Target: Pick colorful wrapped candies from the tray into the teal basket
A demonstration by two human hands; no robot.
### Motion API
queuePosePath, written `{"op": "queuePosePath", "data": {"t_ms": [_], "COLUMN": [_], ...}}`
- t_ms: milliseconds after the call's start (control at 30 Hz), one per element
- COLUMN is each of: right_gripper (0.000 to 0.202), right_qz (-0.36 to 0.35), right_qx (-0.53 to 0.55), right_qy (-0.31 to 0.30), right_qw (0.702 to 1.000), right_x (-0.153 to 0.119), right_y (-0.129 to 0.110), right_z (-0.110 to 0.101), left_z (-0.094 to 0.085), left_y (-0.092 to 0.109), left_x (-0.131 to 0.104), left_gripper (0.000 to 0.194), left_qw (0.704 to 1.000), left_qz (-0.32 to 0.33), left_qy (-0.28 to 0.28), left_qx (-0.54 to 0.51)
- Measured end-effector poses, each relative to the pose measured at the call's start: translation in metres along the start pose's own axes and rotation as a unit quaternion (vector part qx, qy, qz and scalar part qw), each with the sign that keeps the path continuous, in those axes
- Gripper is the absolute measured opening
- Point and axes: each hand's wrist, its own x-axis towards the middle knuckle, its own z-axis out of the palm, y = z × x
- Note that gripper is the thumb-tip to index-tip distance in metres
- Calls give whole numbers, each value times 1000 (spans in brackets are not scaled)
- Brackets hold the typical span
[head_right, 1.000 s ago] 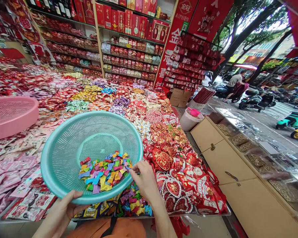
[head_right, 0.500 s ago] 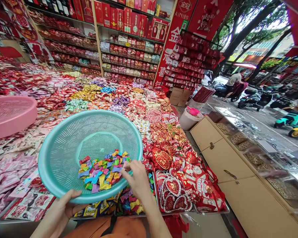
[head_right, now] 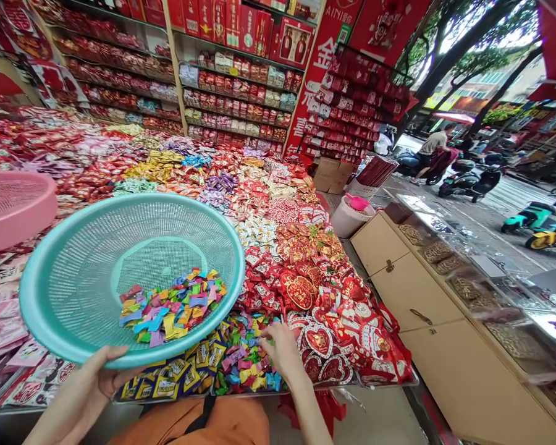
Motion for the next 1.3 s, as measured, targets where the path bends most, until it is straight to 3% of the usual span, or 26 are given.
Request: {"op": "queuePosePath", "data": {"t_ms": [200,500,833,1300], "right_gripper": [23,26,26,20], "right_qz": [-37,-42,-62,-51], "right_qx": [16,-6,-37,2], "right_qy": [-91,-128,-116,-113], "right_qw": [995,991,991,992], "right_x": [4,6,4,5], "right_y": [-17,-16,-17,-11], "right_z": [18,25,30,26], "left_z": [-3,-4,-5,-6], "left_y": [-1,-3,-5,-6], "left_x": [0,-1,-1,0], "left_gripper": [4,8,11,13], "left_qw": [1000,1000,1000,1000], "left_qz": [13,14,15,27], "left_qy": [5,-3,-2,1], "left_qx": [8,15,9,3]}}
